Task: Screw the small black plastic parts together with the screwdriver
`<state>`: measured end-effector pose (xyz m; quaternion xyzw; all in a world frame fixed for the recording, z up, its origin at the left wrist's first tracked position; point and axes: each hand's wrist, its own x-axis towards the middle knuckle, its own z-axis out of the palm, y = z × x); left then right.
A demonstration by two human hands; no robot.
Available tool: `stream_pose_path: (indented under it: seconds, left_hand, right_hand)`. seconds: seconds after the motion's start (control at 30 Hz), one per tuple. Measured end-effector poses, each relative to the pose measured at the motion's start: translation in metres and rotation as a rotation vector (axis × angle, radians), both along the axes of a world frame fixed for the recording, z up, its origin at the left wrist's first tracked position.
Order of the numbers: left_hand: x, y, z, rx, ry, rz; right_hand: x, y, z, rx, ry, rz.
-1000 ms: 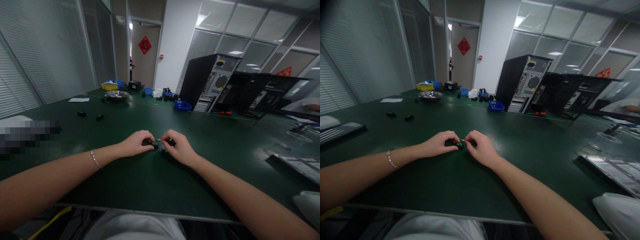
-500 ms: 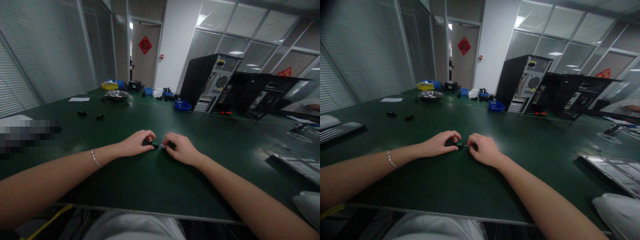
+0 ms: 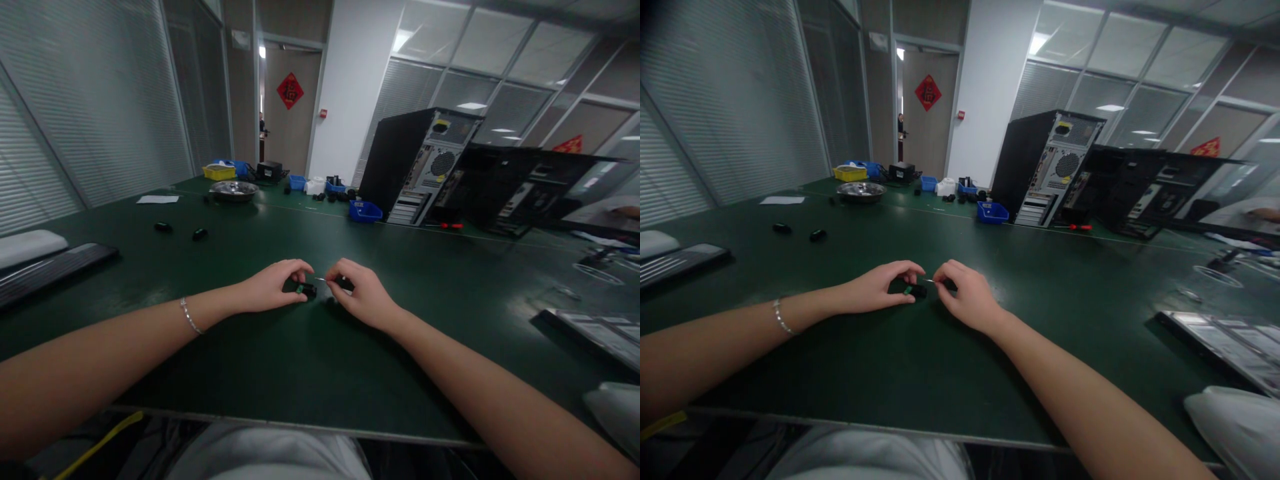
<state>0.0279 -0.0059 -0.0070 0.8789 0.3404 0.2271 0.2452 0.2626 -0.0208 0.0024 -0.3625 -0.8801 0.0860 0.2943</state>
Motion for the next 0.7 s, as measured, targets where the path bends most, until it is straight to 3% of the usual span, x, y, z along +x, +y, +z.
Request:
stream_pose_path:
  seconds: [0.17,0.3,0.53,0.7]
  left_hand:
    - [-0.017,0.002,0.012,-0.158,0.016,-0.118]
    - [-0.025,0.003,0.020,-0.193,0.043,-0.106]
    - [-0.020,0.004,0.021,-0.018,0.047,-0.027]
    - [-0.017,0.004,0.017,0.084,0.029,-0.038]
  right_hand:
    - [0.004,0.003,-0.001,-0.003,-0.046,-0.035]
    - [0.005,0.004,0.000,-0.019,-0.104,-0.037]
    - [0.004,0.004,0.002,0.071,-0.133,-0.019]
    - [-0.012,-0.012,0.003,0.133,-0.244,0.123]
